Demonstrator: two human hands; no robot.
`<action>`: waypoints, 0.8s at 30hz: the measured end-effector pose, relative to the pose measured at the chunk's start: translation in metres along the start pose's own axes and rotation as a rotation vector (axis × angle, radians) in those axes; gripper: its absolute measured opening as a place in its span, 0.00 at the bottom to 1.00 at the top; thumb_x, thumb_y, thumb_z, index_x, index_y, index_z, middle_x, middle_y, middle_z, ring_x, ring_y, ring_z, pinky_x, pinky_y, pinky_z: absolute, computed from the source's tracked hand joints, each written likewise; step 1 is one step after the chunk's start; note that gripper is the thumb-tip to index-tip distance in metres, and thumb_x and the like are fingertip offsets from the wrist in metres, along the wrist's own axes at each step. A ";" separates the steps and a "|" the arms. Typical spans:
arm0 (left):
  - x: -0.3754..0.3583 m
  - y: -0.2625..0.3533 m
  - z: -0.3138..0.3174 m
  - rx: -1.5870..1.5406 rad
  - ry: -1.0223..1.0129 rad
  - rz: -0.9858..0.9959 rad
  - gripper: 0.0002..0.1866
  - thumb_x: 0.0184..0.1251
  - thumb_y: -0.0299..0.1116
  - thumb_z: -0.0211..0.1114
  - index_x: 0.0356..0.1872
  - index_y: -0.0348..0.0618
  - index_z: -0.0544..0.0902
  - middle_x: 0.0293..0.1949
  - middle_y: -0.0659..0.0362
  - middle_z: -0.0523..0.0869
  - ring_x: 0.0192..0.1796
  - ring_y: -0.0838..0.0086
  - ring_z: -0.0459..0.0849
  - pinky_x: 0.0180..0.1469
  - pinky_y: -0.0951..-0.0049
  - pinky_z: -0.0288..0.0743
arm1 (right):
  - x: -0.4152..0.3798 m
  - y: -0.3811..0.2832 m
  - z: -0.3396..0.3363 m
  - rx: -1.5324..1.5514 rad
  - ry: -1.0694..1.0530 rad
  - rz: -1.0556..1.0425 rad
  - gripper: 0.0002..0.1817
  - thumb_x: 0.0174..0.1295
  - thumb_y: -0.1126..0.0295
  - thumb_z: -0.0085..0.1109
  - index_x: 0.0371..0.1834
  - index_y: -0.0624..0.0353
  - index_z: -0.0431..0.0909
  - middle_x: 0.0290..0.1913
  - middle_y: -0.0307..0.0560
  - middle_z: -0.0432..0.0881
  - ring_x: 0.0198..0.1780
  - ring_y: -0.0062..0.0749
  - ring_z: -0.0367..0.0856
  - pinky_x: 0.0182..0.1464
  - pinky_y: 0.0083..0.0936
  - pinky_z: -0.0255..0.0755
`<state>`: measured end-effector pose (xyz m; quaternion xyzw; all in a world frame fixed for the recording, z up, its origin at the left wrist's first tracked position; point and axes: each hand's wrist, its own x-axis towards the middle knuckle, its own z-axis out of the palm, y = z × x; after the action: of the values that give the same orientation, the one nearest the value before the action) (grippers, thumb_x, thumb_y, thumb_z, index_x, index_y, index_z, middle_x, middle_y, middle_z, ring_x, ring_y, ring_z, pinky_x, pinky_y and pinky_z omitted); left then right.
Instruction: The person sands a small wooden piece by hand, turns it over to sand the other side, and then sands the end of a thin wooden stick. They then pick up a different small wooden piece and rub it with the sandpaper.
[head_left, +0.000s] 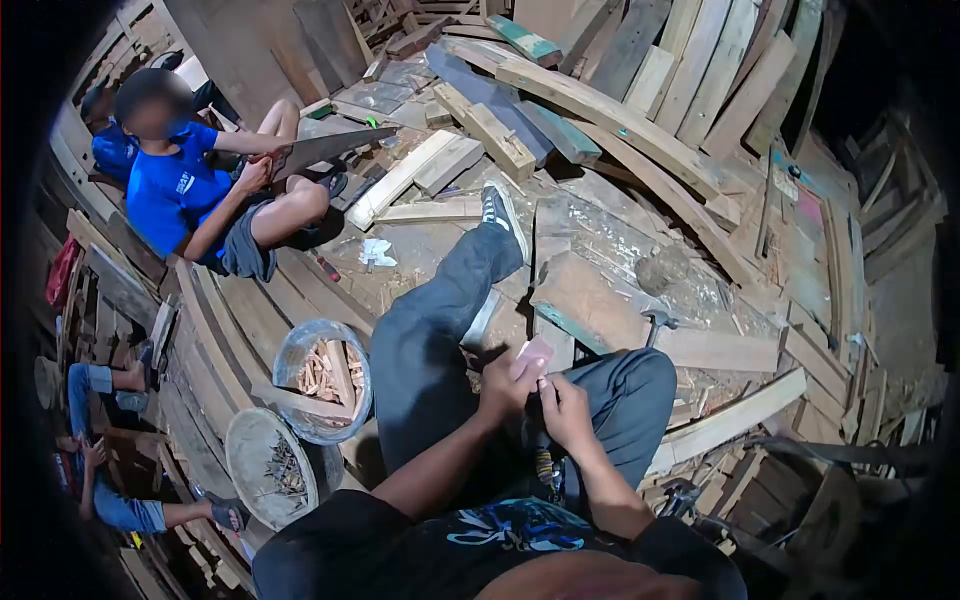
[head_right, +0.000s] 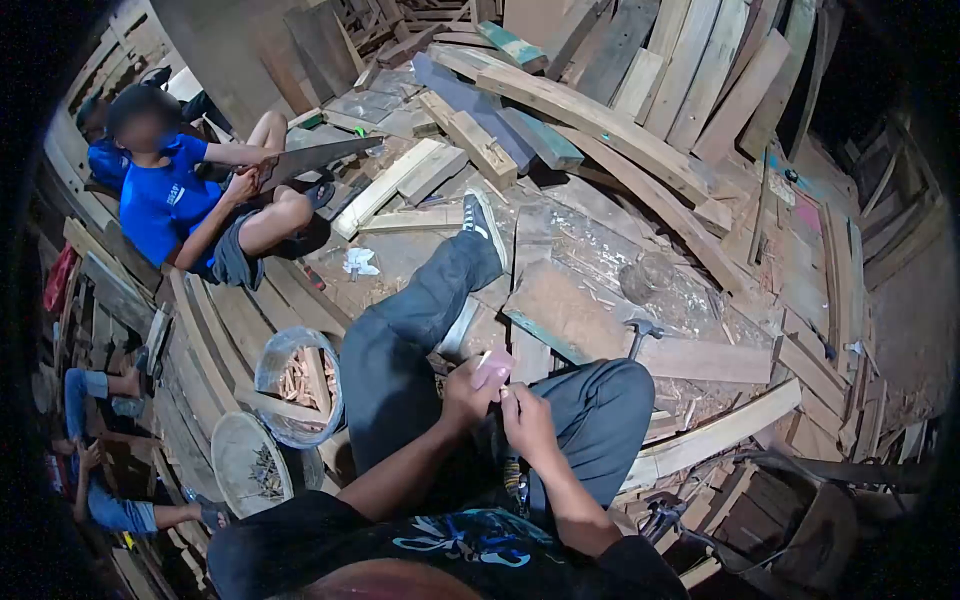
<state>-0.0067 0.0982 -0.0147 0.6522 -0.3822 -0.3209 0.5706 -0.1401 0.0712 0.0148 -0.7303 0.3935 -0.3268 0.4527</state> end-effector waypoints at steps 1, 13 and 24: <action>0.003 0.007 -0.002 -0.038 0.020 -0.026 0.11 0.66 0.35 0.67 0.39 0.35 0.83 0.26 0.59 0.84 0.28 0.80 0.80 0.30 0.72 0.73 | -0.002 -0.006 0.001 -0.022 0.015 -0.011 0.08 0.67 0.71 0.53 0.37 0.66 0.77 0.30 0.66 0.80 0.35 0.63 0.80 0.35 0.42 0.73; 0.002 0.017 -0.001 -0.022 0.023 -0.051 0.08 0.66 0.32 0.66 0.34 0.36 0.83 0.26 0.61 0.84 0.26 0.80 0.81 0.28 0.74 0.73 | -0.002 -0.006 -0.001 -0.031 0.023 0.017 0.08 0.68 0.71 0.51 0.36 0.65 0.76 0.29 0.66 0.78 0.36 0.66 0.79 0.35 0.46 0.71; 0.008 0.008 0.002 -0.077 -0.090 -0.022 0.07 0.68 0.30 0.65 0.40 0.36 0.83 0.25 0.62 0.83 0.24 0.82 0.78 0.27 0.76 0.72 | 0.002 0.004 -0.004 -0.022 0.040 -0.038 0.08 0.66 0.71 0.52 0.36 0.65 0.76 0.27 0.65 0.77 0.32 0.64 0.78 0.33 0.44 0.71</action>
<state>-0.0054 0.0898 -0.0073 0.6190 -0.3874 -0.3706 0.5740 -0.1442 0.0668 0.0127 -0.7358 0.3922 -0.3454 0.4306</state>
